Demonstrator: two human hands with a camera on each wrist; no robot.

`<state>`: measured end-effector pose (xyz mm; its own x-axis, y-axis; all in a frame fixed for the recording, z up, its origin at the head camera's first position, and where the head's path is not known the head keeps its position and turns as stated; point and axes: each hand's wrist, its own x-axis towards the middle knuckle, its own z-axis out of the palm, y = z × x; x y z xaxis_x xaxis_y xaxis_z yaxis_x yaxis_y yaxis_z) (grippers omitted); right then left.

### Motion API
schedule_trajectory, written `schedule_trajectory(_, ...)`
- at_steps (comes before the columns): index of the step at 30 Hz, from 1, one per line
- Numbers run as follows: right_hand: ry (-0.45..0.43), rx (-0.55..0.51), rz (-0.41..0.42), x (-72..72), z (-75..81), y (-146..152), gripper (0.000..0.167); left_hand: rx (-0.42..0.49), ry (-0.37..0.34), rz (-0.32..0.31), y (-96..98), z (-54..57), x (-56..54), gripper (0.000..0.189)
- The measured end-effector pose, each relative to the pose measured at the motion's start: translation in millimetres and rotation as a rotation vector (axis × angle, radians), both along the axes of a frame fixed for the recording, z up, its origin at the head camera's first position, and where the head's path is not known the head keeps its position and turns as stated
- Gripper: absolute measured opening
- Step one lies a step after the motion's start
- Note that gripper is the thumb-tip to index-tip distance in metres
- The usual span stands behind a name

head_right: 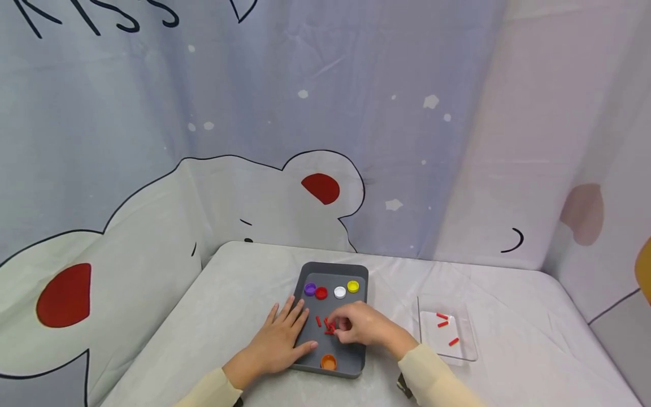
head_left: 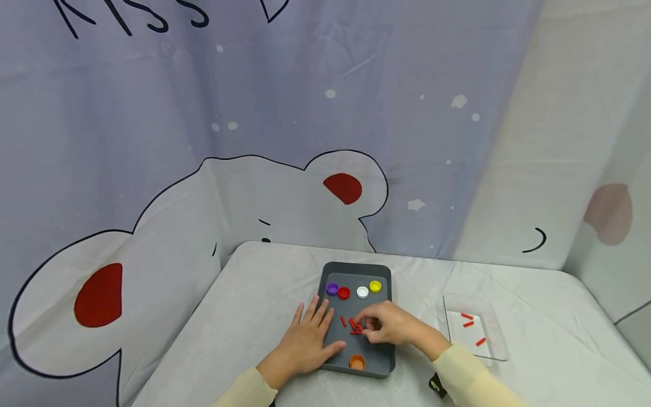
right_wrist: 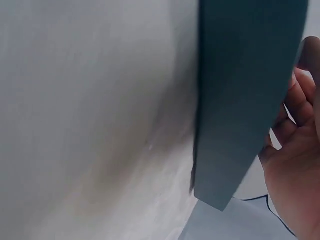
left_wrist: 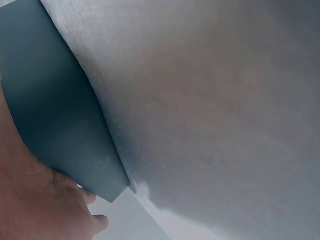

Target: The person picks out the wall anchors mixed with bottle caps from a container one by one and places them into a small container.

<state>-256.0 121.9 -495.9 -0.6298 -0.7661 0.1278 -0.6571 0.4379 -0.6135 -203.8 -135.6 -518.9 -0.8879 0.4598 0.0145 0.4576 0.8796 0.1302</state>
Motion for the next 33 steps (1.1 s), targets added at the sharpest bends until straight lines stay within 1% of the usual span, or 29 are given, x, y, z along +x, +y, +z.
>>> schedule_trajectory(6,0.039,-0.167,-0.069,9.1,8.1,8,0.023,-0.010,-0.003,0.010,1.2,0.7,-1.6,0.084)
schedule_trajectory(11,0.029,-0.289,-0.128,16.6,10.4,19,0.026,-0.037,0.006,0.021,2.3,-0.6,-2.6,0.084)
schedule_trajectory(14,0.023,-0.353,-0.159,20.5,8.4,26,0.027,-0.025,-0.004,0.020,2.7,1.0,-1.7,0.083)
schedule_trajectory(18,0.023,-0.418,-0.230,25.7,4.7,35,0.028,-0.008,-0.019,0.017,3.1,4.4,0.5,0.082)
schedule_trajectory(23,-0.026,-0.501,-0.312,33.5,3.9,48,0.025,-0.006,-0.020,0.010,2.9,4.7,1.1,0.082)
schedule_trajectory(29,-0.090,-0.603,-0.380,42.0,9.7,67,0.025,-0.003,-0.008,0.005,2.1,-0.8,-0.8,0.084)
schedule_trajectory(31,-0.096,-0.622,-0.395,44.2,11.4,74,0.026,-0.010,-0.001,0.007,1.8,-3.1,-1.6,0.084)
schedule_trajectory(33,-0.081,-0.633,-0.402,46.1,12.5,82,0.026,-0.018,0.003,0.011,1.4,-5.4,-2.4,0.085)
